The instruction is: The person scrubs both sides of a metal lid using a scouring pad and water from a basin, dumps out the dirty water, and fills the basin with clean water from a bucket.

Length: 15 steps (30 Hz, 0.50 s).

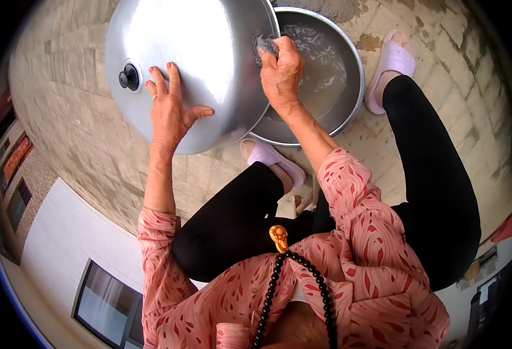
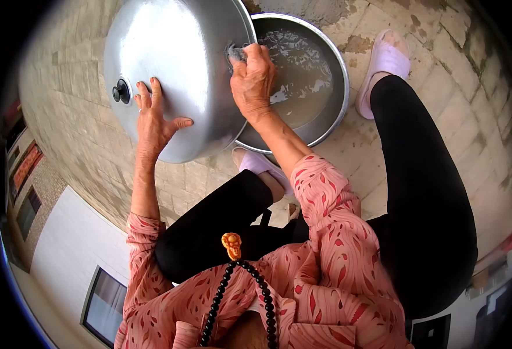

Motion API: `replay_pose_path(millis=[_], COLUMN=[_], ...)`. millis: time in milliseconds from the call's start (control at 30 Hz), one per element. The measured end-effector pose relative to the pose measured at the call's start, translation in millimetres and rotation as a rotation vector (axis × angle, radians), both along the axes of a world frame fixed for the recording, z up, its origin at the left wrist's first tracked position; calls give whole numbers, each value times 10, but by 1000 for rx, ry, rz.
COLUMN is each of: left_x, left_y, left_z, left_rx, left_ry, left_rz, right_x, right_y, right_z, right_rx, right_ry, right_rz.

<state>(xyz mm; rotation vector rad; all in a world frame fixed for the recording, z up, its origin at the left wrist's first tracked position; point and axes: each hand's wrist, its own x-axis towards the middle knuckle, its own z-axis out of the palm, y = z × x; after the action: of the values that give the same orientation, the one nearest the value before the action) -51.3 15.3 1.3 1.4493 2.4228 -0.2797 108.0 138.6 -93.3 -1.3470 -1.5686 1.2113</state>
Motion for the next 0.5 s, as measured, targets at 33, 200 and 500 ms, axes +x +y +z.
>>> replay_pose_path(millis=[33, 200, 500], left_x=[-10, 16, 29], left_y=[-13, -6, -2], left_z=[-12, 49, 49], left_rx=[18, -16, -24], left_ry=[-1, -29, -13], left_rz=[-6, 28, 26], right_x=[-38, 76, -117], right_y=[-130, 127, 387], right_z=[122, -242, -250], right_rx=[15, -72, -16], right_ry=[89, -154, -101], right_rz=[38, -4, 7])
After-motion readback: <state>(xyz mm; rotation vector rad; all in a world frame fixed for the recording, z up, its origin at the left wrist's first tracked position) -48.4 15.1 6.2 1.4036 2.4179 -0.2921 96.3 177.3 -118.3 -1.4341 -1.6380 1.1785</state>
